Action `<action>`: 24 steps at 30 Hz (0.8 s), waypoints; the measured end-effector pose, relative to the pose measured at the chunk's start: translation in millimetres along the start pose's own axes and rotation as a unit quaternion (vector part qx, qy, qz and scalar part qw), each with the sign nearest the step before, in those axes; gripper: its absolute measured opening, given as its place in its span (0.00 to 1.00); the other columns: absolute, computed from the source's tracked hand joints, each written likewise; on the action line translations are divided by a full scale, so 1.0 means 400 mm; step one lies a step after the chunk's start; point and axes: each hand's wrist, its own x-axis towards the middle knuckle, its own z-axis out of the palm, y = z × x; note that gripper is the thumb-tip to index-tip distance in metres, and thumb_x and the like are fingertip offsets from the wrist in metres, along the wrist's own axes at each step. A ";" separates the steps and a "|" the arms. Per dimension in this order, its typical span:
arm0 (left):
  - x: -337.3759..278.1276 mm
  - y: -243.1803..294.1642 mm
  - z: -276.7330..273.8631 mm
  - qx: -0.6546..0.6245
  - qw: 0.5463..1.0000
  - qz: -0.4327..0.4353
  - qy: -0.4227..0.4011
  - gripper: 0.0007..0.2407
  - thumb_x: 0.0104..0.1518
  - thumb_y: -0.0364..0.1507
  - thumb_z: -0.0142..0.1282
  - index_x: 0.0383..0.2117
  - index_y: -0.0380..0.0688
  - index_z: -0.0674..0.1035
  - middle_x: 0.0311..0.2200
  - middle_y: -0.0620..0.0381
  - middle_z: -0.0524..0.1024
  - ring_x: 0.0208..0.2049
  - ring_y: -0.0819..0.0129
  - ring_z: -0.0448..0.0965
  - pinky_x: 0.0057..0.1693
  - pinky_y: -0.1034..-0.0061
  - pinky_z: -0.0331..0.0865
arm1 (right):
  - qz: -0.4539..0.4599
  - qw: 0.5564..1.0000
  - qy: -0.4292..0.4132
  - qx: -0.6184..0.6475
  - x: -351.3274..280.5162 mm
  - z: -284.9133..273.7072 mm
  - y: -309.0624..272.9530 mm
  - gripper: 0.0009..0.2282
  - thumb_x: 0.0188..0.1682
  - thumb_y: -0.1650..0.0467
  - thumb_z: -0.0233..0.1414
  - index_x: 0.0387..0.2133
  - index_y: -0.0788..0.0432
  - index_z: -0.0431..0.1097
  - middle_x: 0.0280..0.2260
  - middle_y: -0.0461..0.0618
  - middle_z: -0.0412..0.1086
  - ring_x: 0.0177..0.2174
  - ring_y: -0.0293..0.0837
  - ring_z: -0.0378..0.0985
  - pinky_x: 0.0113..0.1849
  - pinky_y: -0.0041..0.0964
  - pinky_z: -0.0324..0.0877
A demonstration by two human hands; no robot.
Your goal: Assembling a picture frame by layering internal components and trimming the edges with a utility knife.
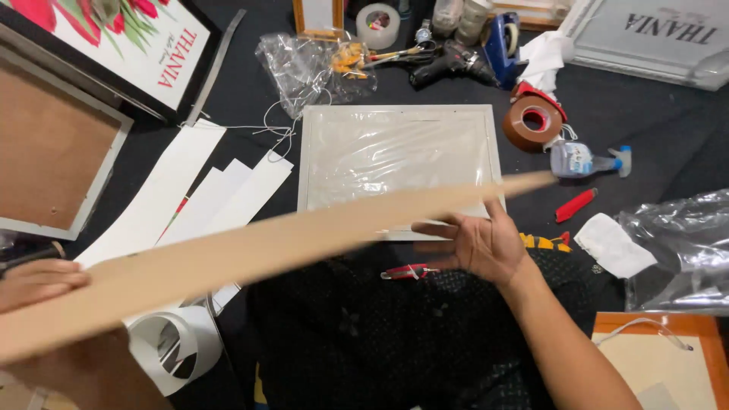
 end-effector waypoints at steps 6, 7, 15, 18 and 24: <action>-0.116 0.069 0.201 -0.042 0.995 0.059 -0.070 0.08 0.61 0.32 0.48 0.31 0.41 0.71 0.30 0.46 0.77 0.46 0.56 0.76 0.75 0.48 0.55 | -0.009 0.961 0.260 0.089 -0.283 -0.253 0.070 0.24 0.48 0.60 0.47 0.52 0.64 0.68 0.46 0.66 0.73 0.42 0.69 0.78 0.48 0.73 0.69; -0.153 0.070 0.208 -0.045 0.995 0.060 -0.070 0.08 0.61 0.32 0.48 0.31 0.41 0.71 0.30 0.46 0.77 0.46 0.56 0.76 0.75 0.48 0.55 | -0.011 0.961 0.261 0.090 -0.314 -0.162 0.074 0.24 0.48 0.60 0.47 0.52 0.64 0.68 0.46 0.66 0.73 0.42 0.69 0.78 0.48 0.73 0.69; -0.145 0.185 0.505 -0.566 0.808 -0.120 0.115 0.22 0.55 0.40 0.58 0.51 0.41 0.69 0.50 0.47 0.72 0.58 0.55 0.69 0.71 0.50 0.58 | -0.355 0.867 0.338 -0.087 -0.429 -0.536 0.064 0.07 0.53 0.76 0.51 0.37 0.70 0.74 0.37 0.64 0.78 0.37 0.49 0.83 0.46 0.50 0.78; -0.208 0.156 0.611 -0.723 0.638 -0.202 0.172 0.29 0.53 0.43 0.62 0.58 0.41 0.69 0.57 0.47 0.70 0.62 0.55 0.66 0.69 0.51 0.59 | -0.312 0.893 0.320 0.044 -0.408 -0.301 0.060 0.12 0.49 0.71 0.52 0.41 0.69 0.74 0.41 0.70 0.76 0.38 0.61 0.83 0.45 0.65 0.74; -0.247 0.055 0.665 -0.769 0.486 -0.330 0.254 0.33 0.58 0.35 0.69 0.66 0.33 0.64 0.65 0.39 0.66 0.65 0.48 0.66 0.62 0.53 0.70 | -0.229 0.964 0.117 0.068 -0.435 -0.275 0.059 0.24 0.49 0.68 0.54 0.59 0.63 0.65 0.53 0.59 0.73 0.51 0.61 0.76 0.51 0.59 0.70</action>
